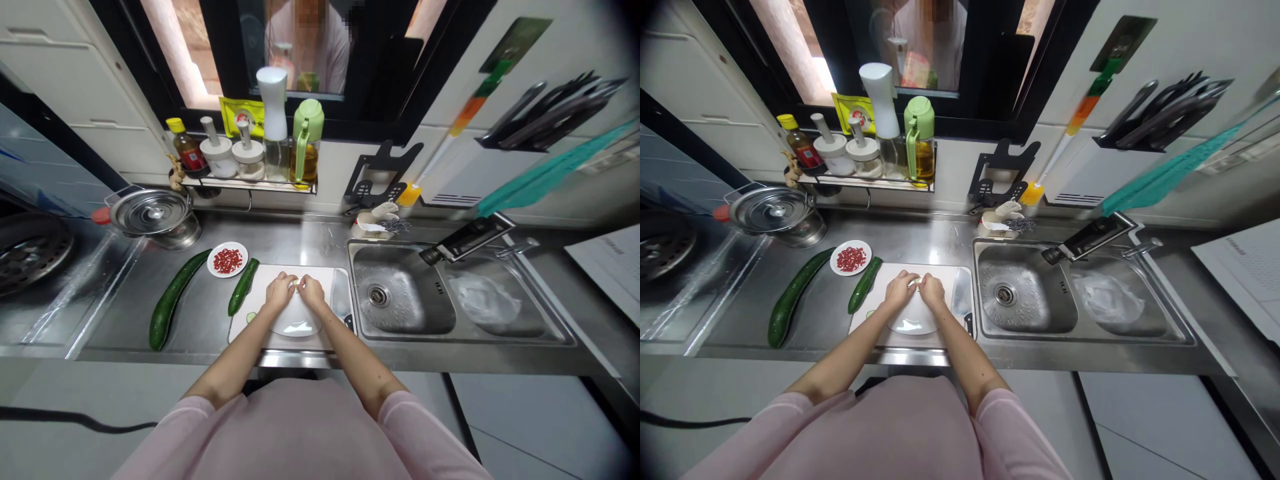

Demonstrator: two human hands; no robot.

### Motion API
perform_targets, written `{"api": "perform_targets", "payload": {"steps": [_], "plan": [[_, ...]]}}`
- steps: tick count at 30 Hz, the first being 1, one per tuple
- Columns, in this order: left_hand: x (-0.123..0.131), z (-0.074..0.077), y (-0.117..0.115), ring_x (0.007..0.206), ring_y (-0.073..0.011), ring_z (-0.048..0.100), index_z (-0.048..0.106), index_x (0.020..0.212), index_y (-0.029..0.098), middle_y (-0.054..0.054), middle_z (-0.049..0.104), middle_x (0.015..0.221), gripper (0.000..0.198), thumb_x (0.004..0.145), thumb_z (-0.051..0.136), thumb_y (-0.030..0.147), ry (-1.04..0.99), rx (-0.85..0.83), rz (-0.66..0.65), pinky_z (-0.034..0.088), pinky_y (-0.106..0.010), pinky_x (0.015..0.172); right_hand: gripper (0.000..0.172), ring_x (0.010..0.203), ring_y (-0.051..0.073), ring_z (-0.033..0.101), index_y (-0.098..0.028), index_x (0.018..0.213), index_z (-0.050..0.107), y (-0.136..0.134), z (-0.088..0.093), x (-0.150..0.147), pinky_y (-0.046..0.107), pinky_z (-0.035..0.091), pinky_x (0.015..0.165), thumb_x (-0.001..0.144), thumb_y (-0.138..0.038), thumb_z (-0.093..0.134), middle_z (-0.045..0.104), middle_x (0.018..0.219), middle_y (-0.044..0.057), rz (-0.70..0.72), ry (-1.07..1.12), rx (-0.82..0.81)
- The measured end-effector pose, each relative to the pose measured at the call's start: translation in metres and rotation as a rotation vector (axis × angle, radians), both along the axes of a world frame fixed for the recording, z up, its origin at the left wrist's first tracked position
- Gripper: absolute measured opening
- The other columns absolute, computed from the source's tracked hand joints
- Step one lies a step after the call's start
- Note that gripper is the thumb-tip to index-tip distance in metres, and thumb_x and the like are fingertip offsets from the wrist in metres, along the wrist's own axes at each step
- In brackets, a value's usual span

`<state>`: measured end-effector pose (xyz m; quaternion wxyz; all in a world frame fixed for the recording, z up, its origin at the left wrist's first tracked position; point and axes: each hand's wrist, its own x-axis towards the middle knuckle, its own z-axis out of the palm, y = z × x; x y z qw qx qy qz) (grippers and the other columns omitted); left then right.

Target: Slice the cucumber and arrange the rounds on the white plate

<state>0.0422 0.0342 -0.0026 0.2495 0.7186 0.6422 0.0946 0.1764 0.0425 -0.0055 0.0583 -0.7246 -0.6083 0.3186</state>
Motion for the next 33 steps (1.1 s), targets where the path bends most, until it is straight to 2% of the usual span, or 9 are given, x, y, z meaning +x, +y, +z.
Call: {"api": "perform_targets", "payload": {"steps": [8, 16, 33], "plan": [[-0.0012, 0.0026, -0.0012, 0.102, -0.0205, 0.055, 0.058, 0.119, 0.028, -0.005, 0.058, 0.111, 0.030, 0.089, 0.054, 0.031, -0.003, 0.040, 0.052, 0.042, -0.030, 0.085, 0.010, 0.081, 0.016, 0.059, -0.022, 0.093, 0.059, -0.0025, 0.0011, 0.0007, 0.022, 0.032, 0.060, 0.089, -0.028, 0.052, 0.066, 0.088, 0.004, -0.028, -0.017, 0.010], [-0.0020, 0.0040, 0.0056, 0.102, -0.0221, 0.054, 0.060, 0.112, 0.027, -0.006, 0.059, 0.108, 0.025, 0.088, 0.057, 0.035, 0.028, 0.032, 0.038, 0.037, -0.034, 0.092, 0.012, 0.081, 0.017, 0.058, -0.021, 0.094, 0.060, -0.0017, 0.0006, -0.0009, 0.022, 0.031, 0.060, 0.088, -0.027, 0.051, 0.066, 0.089, 0.005, -0.020, -0.025, 0.002], [-0.0014, 0.0030, 0.0067, 0.101, -0.0229, 0.055, 0.060, 0.109, 0.025, -0.007, 0.060, 0.107, 0.025, 0.088, 0.056, 0.037, 0.036, 0.037, 0.041, 0.035, -0.035, 0.092, 0.012, 0.082, 0.017, 0.058, -0.021, 0.093, 0.059, -0.0054, 0.0021, 0.0003, 0.023, 0.031, 0.060, 0.089, -0.025, 0.049, 0.065, 0.089, 0.005, -0.042, -0.004, 0.012]]}}
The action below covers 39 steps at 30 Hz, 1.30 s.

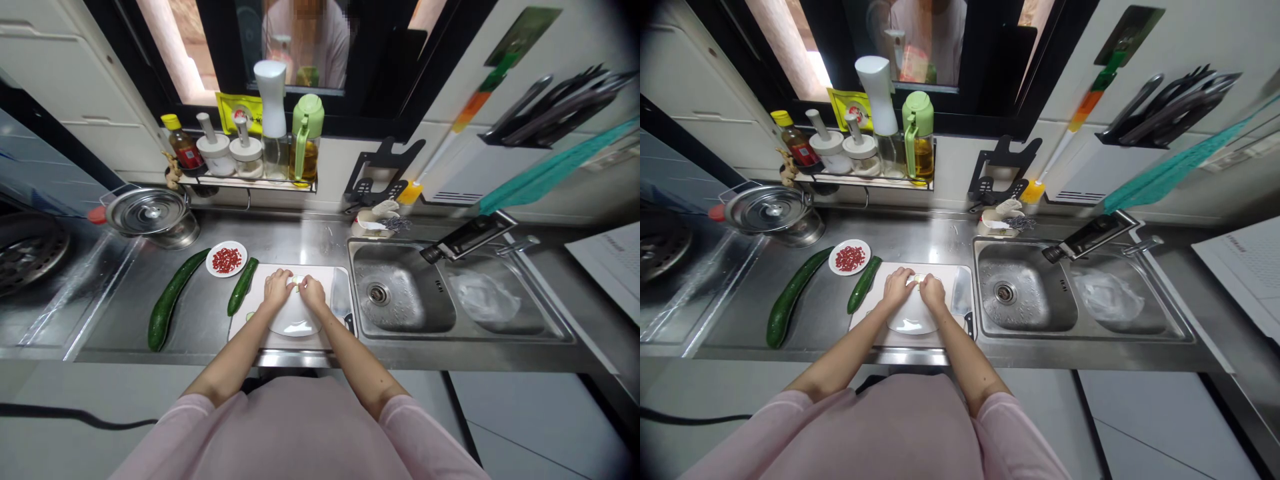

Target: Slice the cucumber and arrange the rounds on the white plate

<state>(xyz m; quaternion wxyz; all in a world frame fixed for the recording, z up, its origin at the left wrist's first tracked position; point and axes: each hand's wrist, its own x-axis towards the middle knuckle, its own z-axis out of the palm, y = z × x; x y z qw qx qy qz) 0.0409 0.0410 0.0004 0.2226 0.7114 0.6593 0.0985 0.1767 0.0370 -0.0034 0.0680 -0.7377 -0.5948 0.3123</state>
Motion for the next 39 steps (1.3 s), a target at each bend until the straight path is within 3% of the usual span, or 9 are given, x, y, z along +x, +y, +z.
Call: {"api": "perform_targets", "payload": {"steps": [39], "plan": [[-0.0010, -0.0086, -0.0012, 0.100, -0.0242, 0.056, 0.063, 0.104, 0.023, -0.007, 0.061, 0.104, 0.022, 0.085, 0.058, 0.035, -0.025, 0.043, 0.014, 0.034, -0.036, 0.089, 0.013, 0.077, 0.017, 0.057, -0.021, 0.095, 0.059, -0.0009, 0.0010, -0.0040, 0.024, 0.028, 0.058, 0.088, -0.023, 0.048, 0.066, 0.085, 0.005, 0.057, -0.028, 0.032]]}}
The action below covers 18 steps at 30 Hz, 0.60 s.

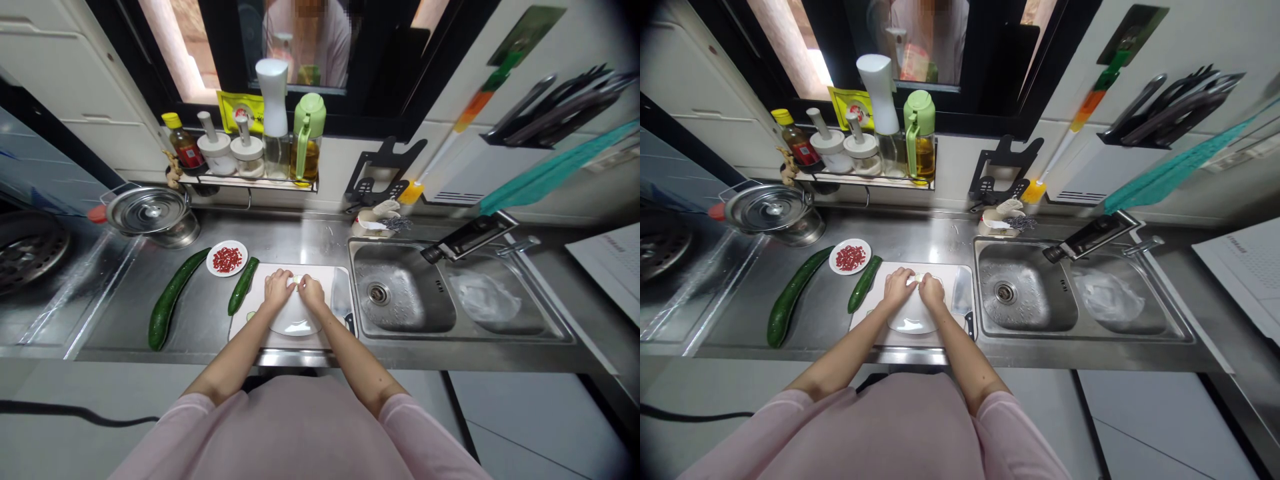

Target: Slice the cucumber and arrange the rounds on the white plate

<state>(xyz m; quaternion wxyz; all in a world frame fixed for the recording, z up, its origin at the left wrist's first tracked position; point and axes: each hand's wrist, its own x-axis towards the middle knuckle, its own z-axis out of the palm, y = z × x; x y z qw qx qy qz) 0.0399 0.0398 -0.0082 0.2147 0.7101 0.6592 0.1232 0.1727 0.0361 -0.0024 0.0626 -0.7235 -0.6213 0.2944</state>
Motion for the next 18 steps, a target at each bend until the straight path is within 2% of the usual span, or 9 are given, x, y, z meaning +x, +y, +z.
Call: {"api": "perform_targets", "payload": {"steps": [5, 9, 14, 18], "plan": [[-0.004, 0.002, -0.003, 0.095, -0.0224, 0.058, 0.063, 0.102, 0.023, -0.005, 0.062, 0.100, 0.021, 0.083, 0.060, 0.031, -0.076, 0.038, 0.030, 0.036, -0.037, 0.090, 0.013, 0.075, 0.017, 0.056, -0.021, 0.093, 0.060, -0.001, -0.002, 0.005, 0.023, 0.029, 0.059, 0.087, -0.024, 0.049, 0.066, 0.084, 0.004, -0.038, 0.037, 0.035], [-0.019, 0.008, -0.012, 0.088, -0.0188, 0.060, 0.064, 0.100, 0.022, -0.004, 0.063, 0.095, 0.020, 0.083, 0.058, 0.030, -0.232, 0.131, 0.153, 0.040, -0.033, 0.086, 0.017, 0.069, 0.016, 0.055, -0.021, 0.092, 0.062, -0.004, -0.002, 0.020, 0.023, 0.031, 0.059, 0.086, -0.028, 0.048, 0.064, 0.077, 0.003, -0.098, 0.088, 0.091], [-0.046, 0.011, -0.039, 0.076, -0.0176, 0.058, 0.065, 0.095, 0.020, -0.003, 0.062, 0.081, 0.020, 0.081, 0.056, 0.032, -0.338, 0.254, 0.360, 0.044, -0.029, 0.076, 0.017, 0.065, 0.016, 0.053, -0.022, 0.084, 0.062, -0.013, -0.004, 0.039, 0.022, 0.032, 0.059, 0.083, -0.031, 0.048, 0.060, 0.069, 0.000, -0.143, 0.192, 0.187], [-0.065, 0.008, -0.069, 0.070, -0.0166, 0.056, 0.066, 0.094, 0.020, -0.002, 0.062, 0.077, 0.021, 0.081, 0.056, 0.033, -0.326, 0.261, 0.408, 0.044, -0.029, 0.072, 0.019, 0.061, 0.015, 0.052, -0.021, 0.080, 0.061, -0.026, -0.003, 0.045, 0.023, 0.033, 0.059, 0.082, -0.034, 0.047, 0.056, 0.061, -0.002, -0.144, 0.270, 0.263]]}}
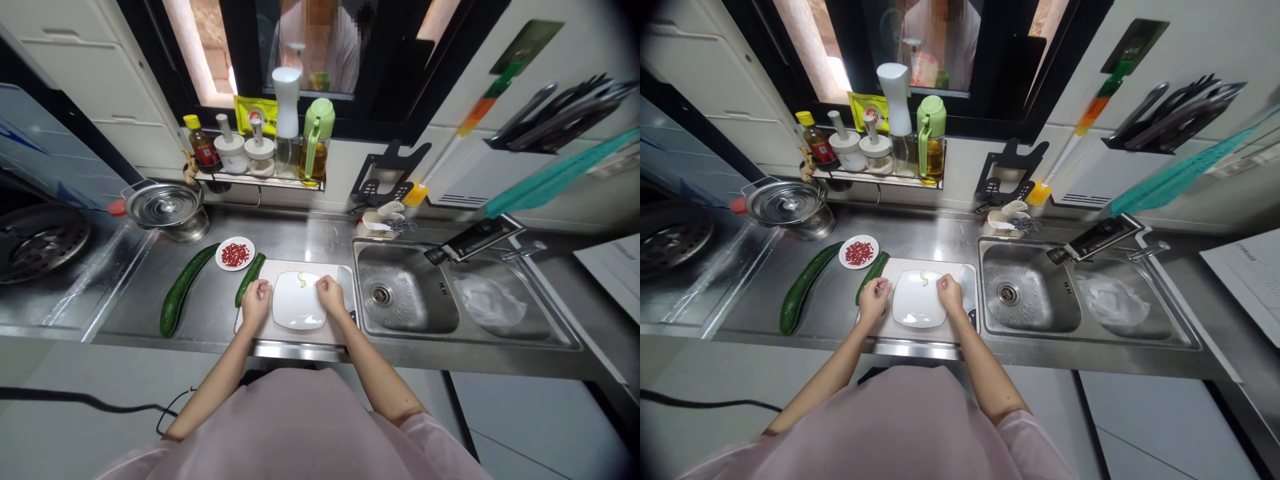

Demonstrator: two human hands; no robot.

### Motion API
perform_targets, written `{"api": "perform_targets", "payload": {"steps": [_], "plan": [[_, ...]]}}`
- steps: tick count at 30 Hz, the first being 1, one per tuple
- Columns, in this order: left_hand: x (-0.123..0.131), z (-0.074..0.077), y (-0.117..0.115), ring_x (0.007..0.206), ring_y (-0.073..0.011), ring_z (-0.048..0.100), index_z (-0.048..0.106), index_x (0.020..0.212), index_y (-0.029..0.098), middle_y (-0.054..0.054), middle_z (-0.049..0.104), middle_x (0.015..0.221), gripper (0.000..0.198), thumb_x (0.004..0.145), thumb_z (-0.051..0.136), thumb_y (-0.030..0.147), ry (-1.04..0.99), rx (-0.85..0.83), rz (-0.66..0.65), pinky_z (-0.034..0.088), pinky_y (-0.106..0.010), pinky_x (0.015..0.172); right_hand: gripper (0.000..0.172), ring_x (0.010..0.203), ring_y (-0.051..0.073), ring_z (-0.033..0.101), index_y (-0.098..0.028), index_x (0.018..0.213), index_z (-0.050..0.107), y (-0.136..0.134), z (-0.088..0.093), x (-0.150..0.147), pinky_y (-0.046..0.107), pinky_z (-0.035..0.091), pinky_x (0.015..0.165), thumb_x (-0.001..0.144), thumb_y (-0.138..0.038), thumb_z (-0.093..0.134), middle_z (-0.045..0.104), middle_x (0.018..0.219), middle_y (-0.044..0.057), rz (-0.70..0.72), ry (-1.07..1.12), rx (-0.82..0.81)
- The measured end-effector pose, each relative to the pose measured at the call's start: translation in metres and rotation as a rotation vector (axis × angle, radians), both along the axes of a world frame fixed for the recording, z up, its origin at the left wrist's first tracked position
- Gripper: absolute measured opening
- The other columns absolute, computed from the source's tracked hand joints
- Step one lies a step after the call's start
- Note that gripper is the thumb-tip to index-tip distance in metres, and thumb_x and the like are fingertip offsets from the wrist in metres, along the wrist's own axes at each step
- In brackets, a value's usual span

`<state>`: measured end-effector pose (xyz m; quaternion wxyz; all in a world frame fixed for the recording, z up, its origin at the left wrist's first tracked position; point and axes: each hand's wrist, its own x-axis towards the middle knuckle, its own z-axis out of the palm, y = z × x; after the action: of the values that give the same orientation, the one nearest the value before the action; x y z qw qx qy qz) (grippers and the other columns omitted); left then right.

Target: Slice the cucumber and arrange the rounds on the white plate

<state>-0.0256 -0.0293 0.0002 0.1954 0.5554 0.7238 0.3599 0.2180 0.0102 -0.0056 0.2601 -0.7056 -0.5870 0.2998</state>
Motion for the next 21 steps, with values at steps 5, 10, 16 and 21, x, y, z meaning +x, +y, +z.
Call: {"api": "perform_targets", "payload": {"steps": [5, 10, 16, 21], "plan": [[-0.022, -0.006, -0.036, 0.070, -0.0158, 0.057, 0.065, 0.096, 0.020, -0.002, 0.061, 0.077, 0.023, 0.082, 0.055, 0.035, 0.004, -0.046, 0.011, 0.044, -0.027, 0.070, 0.022, 0.056, 0.014, 0.049, -0.020, 0.078, 0.060, -0.017, 0.005, -0.001, 0.023, 0.033, 0.058, 0.080, -0.038, 0.046, 0.053, 0.058, -0.003, 0.007, 0.062, 0.050], [-0.042, -0.010, -0.057, 0.075, -0.0174, 0.059, 0.065, 0.097, 0.021, -0.002, 0.062, 0.078, 0.023, 0.083, 0.055, 0.035, 0.051, -0.142, 0.017, 0.044, -0.028, 0.074, 0.026, 0.056, 0.014, 0.048, -0.020, 0.078, 0.060, -0.029, 0.009, -0.003, 0.023, 0.032, 0.057, 0.080, -0.041, 0.045, 0.050, 0.055, -0.004, 0.007, 0.086, 0.057], [-0.048, -0.011, -0.068, 0.084, -0.0203, 0.062, 0.064, 0.101, 0.022, -0.005, 0.065, 0.087, 0.025, 0.083, 0.056, 0.037, 0.146, -0.298, -0.023, 0.044, -0.029, 0.075, 0.025, 0.055, 0.014, 0.047, -0.019, 0.078, 0.059, -0.038, 0.012, -0.009, 0.023, 0.033, 0.057, 0.079, -0.041, 0.045, 0.048, 0.054, -0.004, 0.012, 0.077, 0.035], [-0.044, -0.011, -0.070, 0.082, -0.0201, 0.062, 0.064, 0.105, 0.020, -0.006, 0.066, 0.091, 0.032, 0.083, 0.057, 0.043, 0.184, -0.345, -0.026, 0.043, -0.028, 0.072, 0.024, 0.054, 0.014, 0.045, -0.020, 0.077, 0.058, -0.045, 0.013, -0.016, 0.023, 0.032, 0.056, 0.078, -0.040, 0.046, 0.046, 0.053, -0.005, 0.014, 0.096, 0.011]]}}
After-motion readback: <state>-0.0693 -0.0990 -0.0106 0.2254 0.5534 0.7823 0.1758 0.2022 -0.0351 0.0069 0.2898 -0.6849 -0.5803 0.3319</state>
